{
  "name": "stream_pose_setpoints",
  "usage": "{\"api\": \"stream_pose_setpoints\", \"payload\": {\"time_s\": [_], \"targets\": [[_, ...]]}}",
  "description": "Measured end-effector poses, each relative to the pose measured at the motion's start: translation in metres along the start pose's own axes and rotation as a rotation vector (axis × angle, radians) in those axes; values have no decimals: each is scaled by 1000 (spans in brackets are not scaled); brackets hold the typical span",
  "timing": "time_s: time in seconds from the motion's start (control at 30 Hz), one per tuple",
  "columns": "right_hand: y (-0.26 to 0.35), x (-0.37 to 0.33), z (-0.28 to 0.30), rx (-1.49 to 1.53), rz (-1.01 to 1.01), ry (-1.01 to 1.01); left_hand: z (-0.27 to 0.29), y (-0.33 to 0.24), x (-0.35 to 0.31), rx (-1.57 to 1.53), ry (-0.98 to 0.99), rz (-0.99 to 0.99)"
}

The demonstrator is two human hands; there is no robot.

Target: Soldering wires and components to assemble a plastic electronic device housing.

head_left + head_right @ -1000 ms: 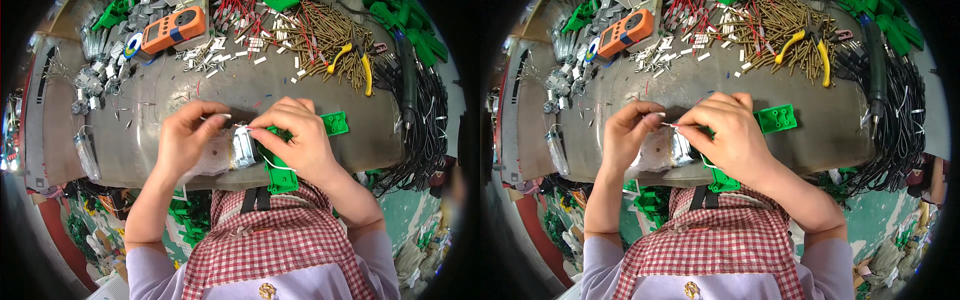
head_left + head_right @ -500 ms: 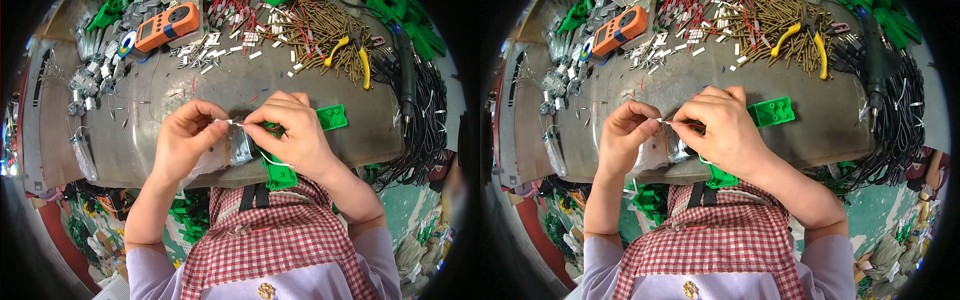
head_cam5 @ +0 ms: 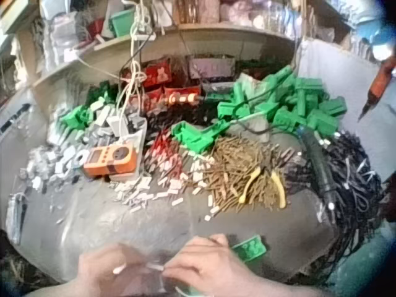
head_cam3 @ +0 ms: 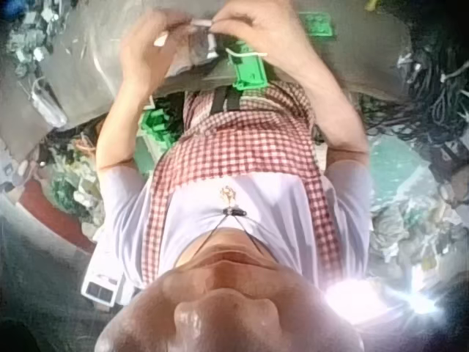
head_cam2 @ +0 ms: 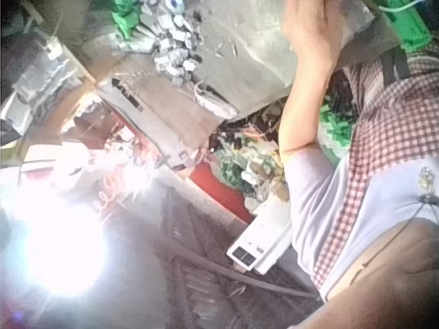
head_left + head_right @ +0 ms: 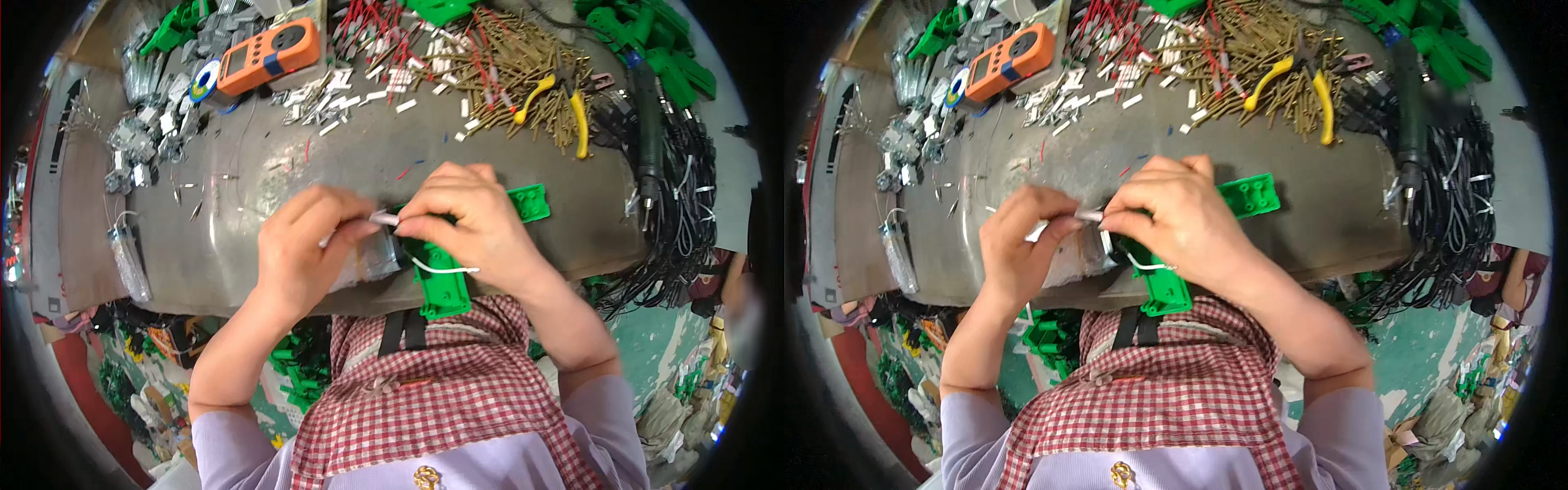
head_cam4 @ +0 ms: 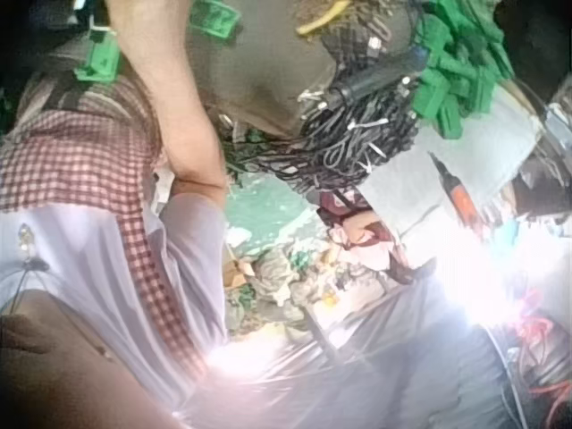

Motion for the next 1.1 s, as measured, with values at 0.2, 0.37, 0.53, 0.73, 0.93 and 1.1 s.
{"api": "stream_pose_setpoints", "payload": {"time_s": [0.2,0.37,0.53,0.73,0.93,1.1], "targets": [[-6,-1,-21,-64,292,-169,1,7,-7,116,18,52],[-5,-22,15,-78,178,-237,-14,13,-9,-191,219,336],[-12,-105,186,-935,-9,-925,-20,30,-24,-276,208,346],[-36,-170,237,-1236,-492,-671,-17,25,-20,-393,196,385],[-6,-162,312,-324,-319,-1289,-4,24,-14,-252,-82,319],[50,-135,272,152,-157,-976,9,-55,0,-259,-39,-140]]}}
Point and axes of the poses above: each hand's wrist, its own x-axis towards the middle knuckle, its own z-axis out of the back of the hand, y = z × x, the point moved 2 cm from there along x, towards the middle knuckle, and after that the axes turned 11 degrees about x, right-handed, at the moved point
